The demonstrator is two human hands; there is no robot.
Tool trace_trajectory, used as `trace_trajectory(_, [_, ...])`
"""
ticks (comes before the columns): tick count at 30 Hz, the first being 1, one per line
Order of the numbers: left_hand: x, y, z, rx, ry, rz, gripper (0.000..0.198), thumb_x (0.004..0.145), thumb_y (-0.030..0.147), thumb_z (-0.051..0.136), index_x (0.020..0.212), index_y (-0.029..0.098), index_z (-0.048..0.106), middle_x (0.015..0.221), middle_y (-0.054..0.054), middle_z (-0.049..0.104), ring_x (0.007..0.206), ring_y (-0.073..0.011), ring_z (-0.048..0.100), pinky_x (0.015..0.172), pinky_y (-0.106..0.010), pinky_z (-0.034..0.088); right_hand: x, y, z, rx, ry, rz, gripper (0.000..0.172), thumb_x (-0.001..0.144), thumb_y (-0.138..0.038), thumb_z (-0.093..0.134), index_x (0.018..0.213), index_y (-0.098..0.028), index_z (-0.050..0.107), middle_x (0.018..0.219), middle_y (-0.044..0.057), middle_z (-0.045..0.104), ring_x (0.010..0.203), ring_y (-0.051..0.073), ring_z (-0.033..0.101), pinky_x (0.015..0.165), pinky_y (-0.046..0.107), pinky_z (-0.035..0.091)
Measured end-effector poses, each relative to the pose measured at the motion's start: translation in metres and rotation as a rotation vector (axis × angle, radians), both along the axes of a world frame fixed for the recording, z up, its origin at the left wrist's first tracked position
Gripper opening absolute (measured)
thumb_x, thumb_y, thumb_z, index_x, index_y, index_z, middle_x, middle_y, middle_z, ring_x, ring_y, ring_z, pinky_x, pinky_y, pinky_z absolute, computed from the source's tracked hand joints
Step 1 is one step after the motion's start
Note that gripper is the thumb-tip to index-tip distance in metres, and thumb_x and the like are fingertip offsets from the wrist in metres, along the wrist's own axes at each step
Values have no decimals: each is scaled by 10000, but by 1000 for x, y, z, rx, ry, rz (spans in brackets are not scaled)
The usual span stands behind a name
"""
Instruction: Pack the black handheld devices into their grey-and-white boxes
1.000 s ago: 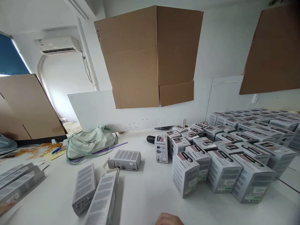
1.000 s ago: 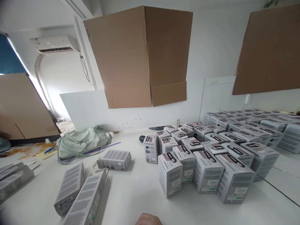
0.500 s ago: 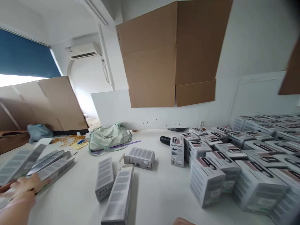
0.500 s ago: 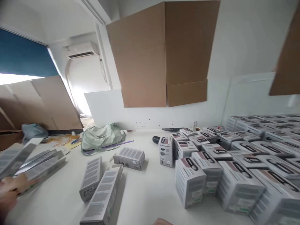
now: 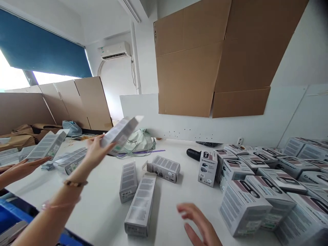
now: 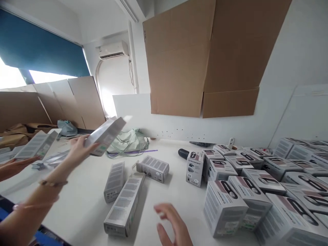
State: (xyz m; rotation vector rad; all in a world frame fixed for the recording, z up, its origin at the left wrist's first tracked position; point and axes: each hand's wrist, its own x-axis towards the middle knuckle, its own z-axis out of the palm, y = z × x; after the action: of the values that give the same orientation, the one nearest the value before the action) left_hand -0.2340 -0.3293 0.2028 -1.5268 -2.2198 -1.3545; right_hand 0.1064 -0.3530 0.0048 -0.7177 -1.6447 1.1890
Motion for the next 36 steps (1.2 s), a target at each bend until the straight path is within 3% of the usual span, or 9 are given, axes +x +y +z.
trace_trajectory(3, [85, -3, -37, 46, 13, -149, 627, 774, 480, 621, 1266, 132, 451, 1260, -127, 445, 1273, -314, 443, 1131, -484, 340, -27, 7, 40, 72, 242, -68, 774, 853, -615, 584, 1483, -318, 247, 1507, 124, 359, 1374, 303, 405, 1087, 463, 403])
trace_trajectory(6, [173, -28, -102, 139, 19, -427, 657, 772, 401, 675, 1336, 221, 389, 1268, -132, 460, 1263, -328, 460, 1091, -532, 385, -29, 16, 64, 42, 345, -192, 1090, 779, -611, 680, 1517, -308, -62, 1559, 154, 250, 1417, 320, 346, 1110, 505, 373])
trace_trajectory(9, [218, -54, -160, 243, -128, -597, 662, 797, 441, 672, 1364, 274, 374, 1294, -147, 473, 1261, -355, 477, 1039, -533, 433, 1, 17, 58, -88, 268, -319, 978, 814, -548, 675, 1523, -298, 49, 1483, 146, 400, 1323, 306, 475, 1072, 469, 424])
trace_trajectory(11, [221, -59, -176, 241, -351, -680, 521, 865, 472, 585, 1329, 304, 421, 1319, -124, 500, 1274, -336, 486, 1060, -515, 422, 28, 11, 42, -169, 221, -218, 924, 790, -547, 702, 1510, -297, 178, 1385, 135, 525, 1226, 304, 562, 1020, 451, 467])
trace_trajectory(17, [197, -26, -132, 36, -884, -782, 468, 879, 467, 579, 1310, 300, 507, 1372, -60, 577, 1213, -271, 583, 987, -383, 505, 72, -21, 10, -266, 101, 245, 1010, 631, -613, 795, 1460, -254, 344, 1290, 134, 598, 1247, 329, 541, 1006, 440, 444])
trace_trajectory(22, [203, -11, -121, 0, -713, -777, 369, 862, 452, 577, 1121, 208, 678, 985, -59, 747, 907, -246, 693, 773, -328, 552, 73, -33, 5, -333, 106, 263, 993, 644, -616, 771, 1449, -252, 319, 1241, 123, 613, 1109, 288, 613, 977, 430, 445])
trace_trajectory(30, [198, -22, -117, -68, -507, -886, 336, 932, 417, 460, 1109, 278, 710, 1309, -35, 663, 1266, -279, 564, 1051, -400, 436, 75, -39, -6, -351, 61, 229, 995, 644, -649, 748, 1427, -214, 315, 1256, 160, 627, 1134, 313, 612, 951, 441, 460])
trace_trajectory(33, [195, -23, -103, -108, -623, -904, 432, 958, 485, 382, 845, 258, 732, 1088, -41, 758, 1085, -275, 669, 940, -371, 504, 74, -42, 1, -327, 38, 248, 1000, 650, -632, 747, 1445, -213, 307, 1358, 165, 562, 1219, 331, 563, 984, 436, 441])
trace_trajectory(36, [187, -20, -90, -246, -548, -929, 394, 915, 522, 457, 847, 263, 746, 904, -29, 773, 922, -260, 705, 826, -333, 542, 75, -43, 7, -297, 30, 253, 957, 682, -611, 734, 1453, -233, 311, 1368, 144, 555, 1214, 316, 569, 978, 413, 451])
